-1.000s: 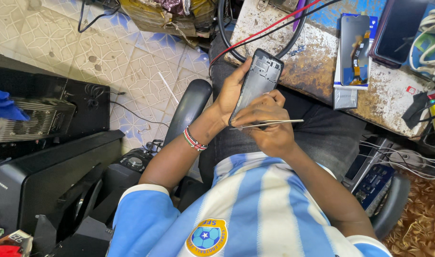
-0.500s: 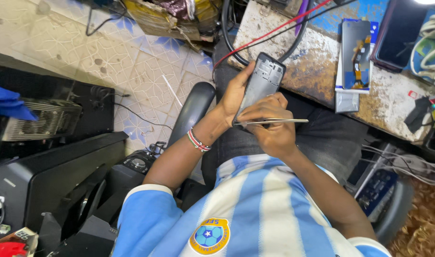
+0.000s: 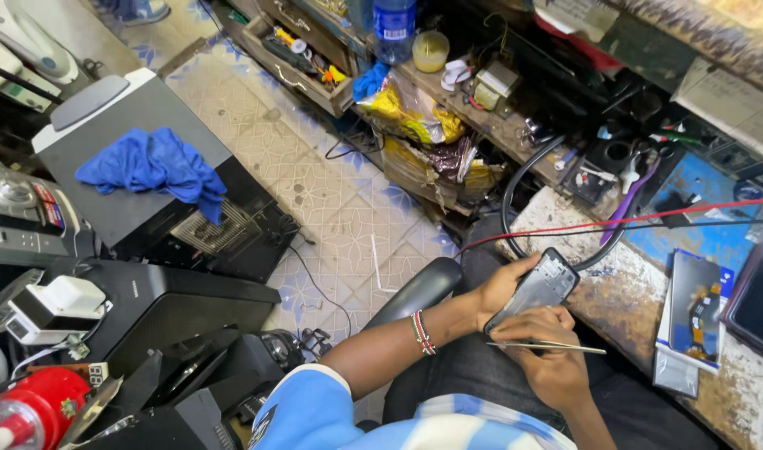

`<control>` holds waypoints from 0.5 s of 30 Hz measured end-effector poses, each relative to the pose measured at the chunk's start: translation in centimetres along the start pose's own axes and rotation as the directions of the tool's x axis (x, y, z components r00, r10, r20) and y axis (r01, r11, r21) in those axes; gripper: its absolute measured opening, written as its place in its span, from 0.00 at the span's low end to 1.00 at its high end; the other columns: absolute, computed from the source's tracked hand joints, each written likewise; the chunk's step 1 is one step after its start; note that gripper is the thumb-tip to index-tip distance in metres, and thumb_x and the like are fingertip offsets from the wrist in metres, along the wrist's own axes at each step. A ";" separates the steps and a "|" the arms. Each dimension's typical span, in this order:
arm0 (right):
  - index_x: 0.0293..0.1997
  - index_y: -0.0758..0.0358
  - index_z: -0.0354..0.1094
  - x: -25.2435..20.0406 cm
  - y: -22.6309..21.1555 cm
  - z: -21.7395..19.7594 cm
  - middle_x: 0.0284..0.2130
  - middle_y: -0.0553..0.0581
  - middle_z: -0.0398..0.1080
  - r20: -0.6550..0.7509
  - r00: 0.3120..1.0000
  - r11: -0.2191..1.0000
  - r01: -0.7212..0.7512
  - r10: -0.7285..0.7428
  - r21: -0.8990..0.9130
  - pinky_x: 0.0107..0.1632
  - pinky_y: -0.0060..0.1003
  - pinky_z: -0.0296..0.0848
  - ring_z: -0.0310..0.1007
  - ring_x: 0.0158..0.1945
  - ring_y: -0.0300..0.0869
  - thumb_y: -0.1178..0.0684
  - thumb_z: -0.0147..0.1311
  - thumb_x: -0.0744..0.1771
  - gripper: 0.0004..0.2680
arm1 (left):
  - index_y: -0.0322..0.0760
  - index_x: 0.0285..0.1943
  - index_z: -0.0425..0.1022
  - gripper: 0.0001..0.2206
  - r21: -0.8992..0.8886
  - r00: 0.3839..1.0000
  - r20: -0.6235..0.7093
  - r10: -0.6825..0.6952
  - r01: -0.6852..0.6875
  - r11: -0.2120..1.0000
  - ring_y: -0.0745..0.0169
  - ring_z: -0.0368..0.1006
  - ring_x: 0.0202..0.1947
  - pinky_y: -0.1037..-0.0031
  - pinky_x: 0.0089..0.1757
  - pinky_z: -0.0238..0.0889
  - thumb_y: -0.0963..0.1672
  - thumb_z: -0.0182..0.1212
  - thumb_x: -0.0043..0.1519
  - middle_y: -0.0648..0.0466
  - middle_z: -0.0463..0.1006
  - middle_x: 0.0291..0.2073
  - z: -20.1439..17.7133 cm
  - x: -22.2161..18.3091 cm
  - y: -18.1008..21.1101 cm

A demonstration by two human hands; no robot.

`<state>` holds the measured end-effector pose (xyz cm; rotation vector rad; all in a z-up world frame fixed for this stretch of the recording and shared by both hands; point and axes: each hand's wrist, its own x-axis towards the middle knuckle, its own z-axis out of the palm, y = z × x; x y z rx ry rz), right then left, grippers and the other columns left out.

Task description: The person disassembles a phone by removing a battery and several internal components, then uses a thin tool to pry and separate a screen panel from the internal chassis.

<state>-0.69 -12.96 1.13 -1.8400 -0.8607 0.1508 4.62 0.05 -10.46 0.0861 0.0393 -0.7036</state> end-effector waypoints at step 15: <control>0.33 0.54 0.80 -0.2 -0.6 1.3 0.34 0.49 0.81 -0.178 0.984 1.000 -0.011 0.012 0.007 0.54 0.35 0.68 0.78 0.41 0.38 0.57 0.65 0.62 0.02 | 0.37 0.35 0.76 0.25 0.133 0.987 -0.155 0.034 -0.013 0.991 0.62 0.74 0.27 0.77 0.33 0.67 0.58 0.50 0.72 0.53 0.78 0.27 5.2 -1.7 0.5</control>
